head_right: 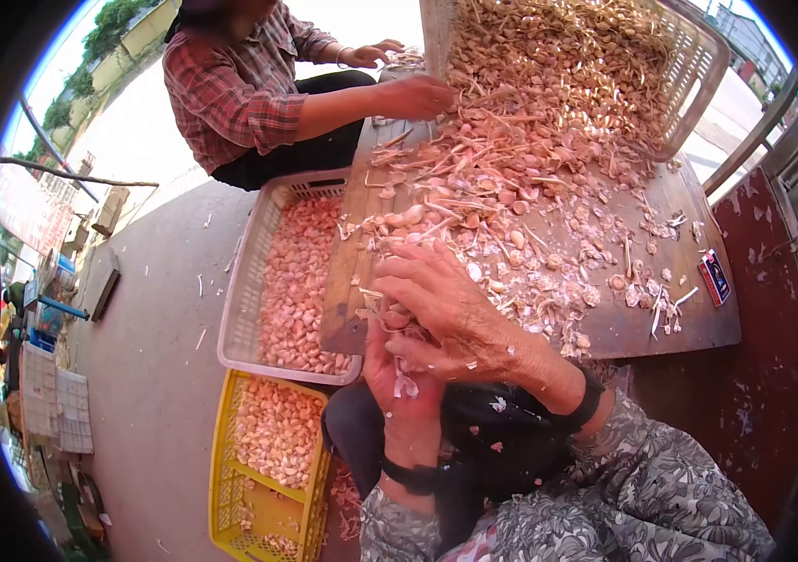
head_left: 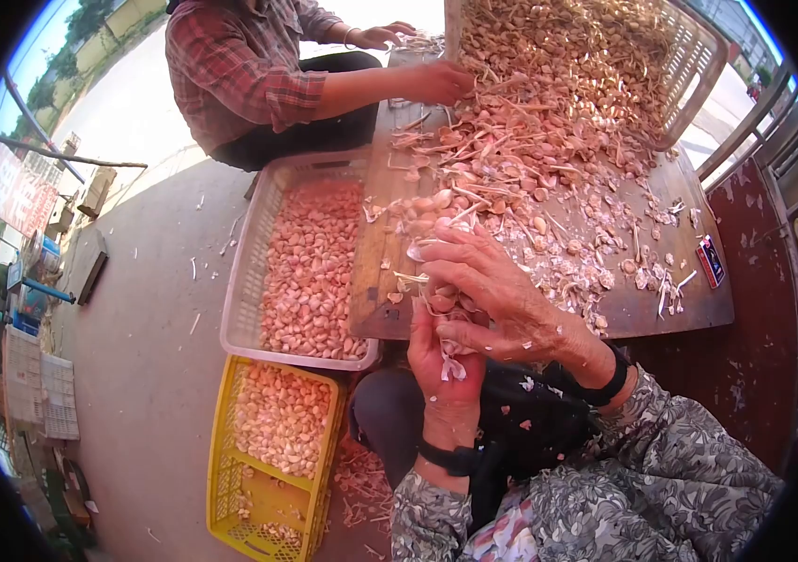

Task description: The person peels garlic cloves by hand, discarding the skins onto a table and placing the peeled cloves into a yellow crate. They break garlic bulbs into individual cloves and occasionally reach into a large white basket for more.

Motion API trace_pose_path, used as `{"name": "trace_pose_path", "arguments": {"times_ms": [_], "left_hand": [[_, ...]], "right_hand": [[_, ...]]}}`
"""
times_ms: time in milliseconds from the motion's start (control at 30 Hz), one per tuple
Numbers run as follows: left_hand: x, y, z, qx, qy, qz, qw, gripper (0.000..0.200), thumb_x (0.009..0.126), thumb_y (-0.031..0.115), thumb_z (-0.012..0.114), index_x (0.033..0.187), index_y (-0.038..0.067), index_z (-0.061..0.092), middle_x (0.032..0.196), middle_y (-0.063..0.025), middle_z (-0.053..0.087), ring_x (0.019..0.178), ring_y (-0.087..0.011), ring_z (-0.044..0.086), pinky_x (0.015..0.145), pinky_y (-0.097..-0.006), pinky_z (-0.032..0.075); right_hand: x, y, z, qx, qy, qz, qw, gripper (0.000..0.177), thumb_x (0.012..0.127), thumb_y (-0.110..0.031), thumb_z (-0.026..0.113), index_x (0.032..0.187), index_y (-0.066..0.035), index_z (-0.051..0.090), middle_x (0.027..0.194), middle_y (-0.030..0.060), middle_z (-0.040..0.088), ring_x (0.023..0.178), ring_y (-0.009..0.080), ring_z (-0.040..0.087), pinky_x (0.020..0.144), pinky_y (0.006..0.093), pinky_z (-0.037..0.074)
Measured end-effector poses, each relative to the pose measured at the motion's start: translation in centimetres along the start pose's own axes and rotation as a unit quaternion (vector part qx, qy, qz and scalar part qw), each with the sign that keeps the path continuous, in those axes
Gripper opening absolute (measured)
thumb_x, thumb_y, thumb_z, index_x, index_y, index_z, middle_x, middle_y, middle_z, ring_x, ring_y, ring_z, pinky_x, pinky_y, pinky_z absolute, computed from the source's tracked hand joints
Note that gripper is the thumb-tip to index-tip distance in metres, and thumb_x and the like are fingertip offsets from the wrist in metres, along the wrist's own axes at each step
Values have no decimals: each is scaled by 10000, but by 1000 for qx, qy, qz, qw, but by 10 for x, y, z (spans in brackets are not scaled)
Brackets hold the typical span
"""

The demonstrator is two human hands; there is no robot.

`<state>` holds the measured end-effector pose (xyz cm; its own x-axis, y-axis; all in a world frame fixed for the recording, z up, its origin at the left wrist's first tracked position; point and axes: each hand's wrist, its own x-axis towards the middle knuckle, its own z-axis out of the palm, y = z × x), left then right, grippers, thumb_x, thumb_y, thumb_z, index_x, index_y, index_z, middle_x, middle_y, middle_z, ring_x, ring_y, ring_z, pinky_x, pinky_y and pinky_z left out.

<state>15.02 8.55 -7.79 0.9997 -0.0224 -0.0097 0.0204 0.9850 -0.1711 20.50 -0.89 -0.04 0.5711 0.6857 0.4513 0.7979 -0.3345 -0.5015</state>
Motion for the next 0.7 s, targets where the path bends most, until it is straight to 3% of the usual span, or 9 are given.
{"name": "trace_pose_path", "arguments": {"times_ms": [133,200,233,300,367,500,600,667,700], "left_hand": [[1,3,-11,23,29,-11,999,302,951,272,381,1150,67,480,1063,-57,574,915,-145,579,741,-268,490],[1,7,-15,-111,-20,-83,990,278,954,285,379,1117,93,498,1003,-32,595,668,-68,561,501,-188,431],[1,7,-15,-110,-19,-83,990,278,954,285,379,1117,93,498,1003,-32,595,668,-68,561,501,-188,431],[1,6,-13,-17,27,-74,997,274,957,294,375,1105,103,504,947,-26,607,505,-27,455,370,-158,300],[1,7,-18,-15,25,-91,995,272,957,293,377,1101,102,506,941,-27,609,495,-30,436,366,-162,300],[3,9,-16,2,51,-128,990,256,950,286,402,1050,84,525,920,-26,609,521,-72,469,346,-164,288],[4,2,-4,62,143,-61,986,251,941,274,432,1011,57,538,893,-39,608,622,-132,546,409,-193,367],[3,1,-8,71,125,-55,988,243,937,261,444,1003,47,539,880,-47,607,687,-159,567,466,-217,402],[3,1,-10,79,107,-49,990,236,932,248,456,996,37,541,867,-54,606,751,-185,588,523,-241,436]], "right_hand": [[3,11,7,-58,-26,-17,998,347,709,-197,660,996,-32,555,1115,137,488,1176,345,392,992,484,262],[5,15,8,-65,-21,-35,997,282,705,-192,658,927,-36,583,1054,123,509,1135,327,423,964,482,286],[6,17,8,-50,-49,-16,997,206,702,-154,662,861,-42,593,1013,105,539,1102,314,454,949,464,305],[5,21,9,-35,-76,5,996,132,699,-115,666,795,-49,603,972,86,570,1069,301,486,934,445,323],[5,24,11,23,-13,37,999,66,717,-74,636,750,-35,594,844,83,578,977,280,535,867,408,384],[-1,26,17,92,19,95,991,55,772,-65,608,759,-19,581,813,86,583,903,245,567,798,352,431],[-6,27,20,241,42,200,949,95,831,-85,578,779,-6,576,822,75,587,895,188,558,783,324,443],[-3,23,15,360,44,323,874,117,869,-103,551,807,-8,582,863,63,582,812,115,559,730,273,461],[-2,19,12,360,44,324,874,117,869,-103,551,807,-8,582,863,63,582,812,115,559,730,273,461]]}}
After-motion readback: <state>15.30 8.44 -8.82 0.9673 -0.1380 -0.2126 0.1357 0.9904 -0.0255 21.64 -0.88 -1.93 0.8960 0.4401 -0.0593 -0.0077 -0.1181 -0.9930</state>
